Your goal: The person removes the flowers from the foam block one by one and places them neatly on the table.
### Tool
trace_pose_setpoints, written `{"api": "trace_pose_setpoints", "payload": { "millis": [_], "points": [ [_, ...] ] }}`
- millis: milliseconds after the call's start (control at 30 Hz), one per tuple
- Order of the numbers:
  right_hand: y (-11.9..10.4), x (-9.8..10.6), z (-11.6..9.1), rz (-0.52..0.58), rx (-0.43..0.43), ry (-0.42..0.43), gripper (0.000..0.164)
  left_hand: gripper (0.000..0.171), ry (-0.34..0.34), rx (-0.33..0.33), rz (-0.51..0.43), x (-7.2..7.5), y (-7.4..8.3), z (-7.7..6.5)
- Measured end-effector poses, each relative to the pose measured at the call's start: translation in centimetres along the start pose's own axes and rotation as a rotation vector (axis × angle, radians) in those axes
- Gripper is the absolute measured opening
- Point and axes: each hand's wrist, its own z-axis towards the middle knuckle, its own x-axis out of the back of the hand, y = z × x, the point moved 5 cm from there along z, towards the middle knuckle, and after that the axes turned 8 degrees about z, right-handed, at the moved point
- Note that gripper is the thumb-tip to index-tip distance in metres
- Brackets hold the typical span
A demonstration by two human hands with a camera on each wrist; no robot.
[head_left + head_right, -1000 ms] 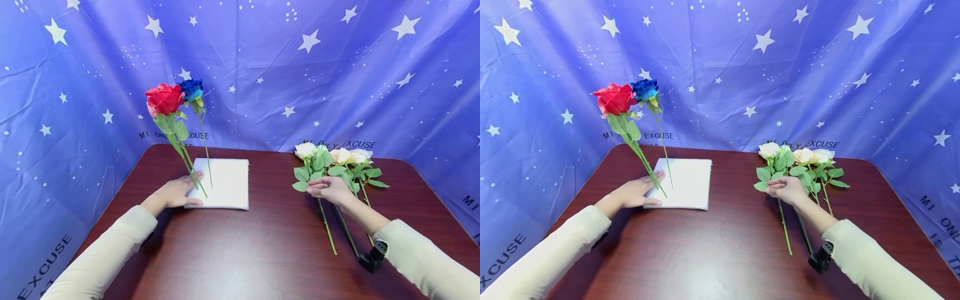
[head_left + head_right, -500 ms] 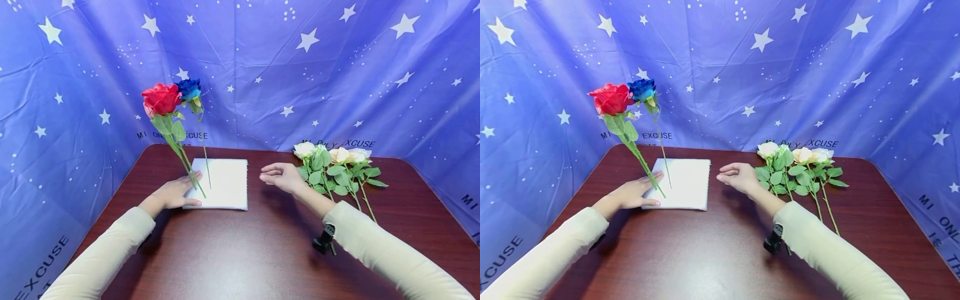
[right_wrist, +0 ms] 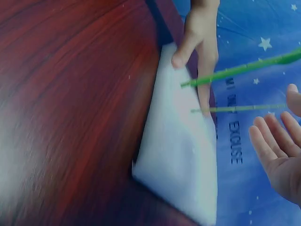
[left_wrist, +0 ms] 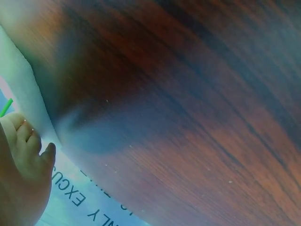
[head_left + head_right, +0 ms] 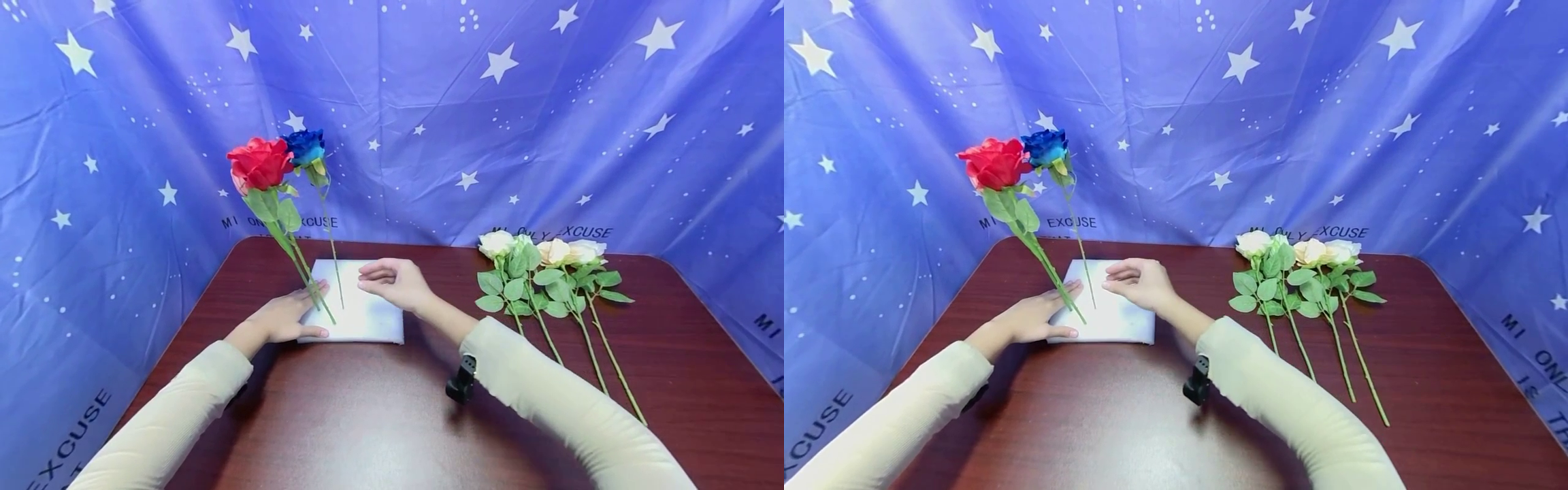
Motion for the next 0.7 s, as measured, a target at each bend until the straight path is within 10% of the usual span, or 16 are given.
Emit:
{"api": "trace_pose_setpoints", "payload": {
  "millis": [700],
  "points": [
    [0.9, -8.0, 0.4, 0.1, 0.06, -0.296, 0.05, 0.089, 0.011, 0.01, -0.029, -0.2, 0.0, 0.4]
  ]
}}
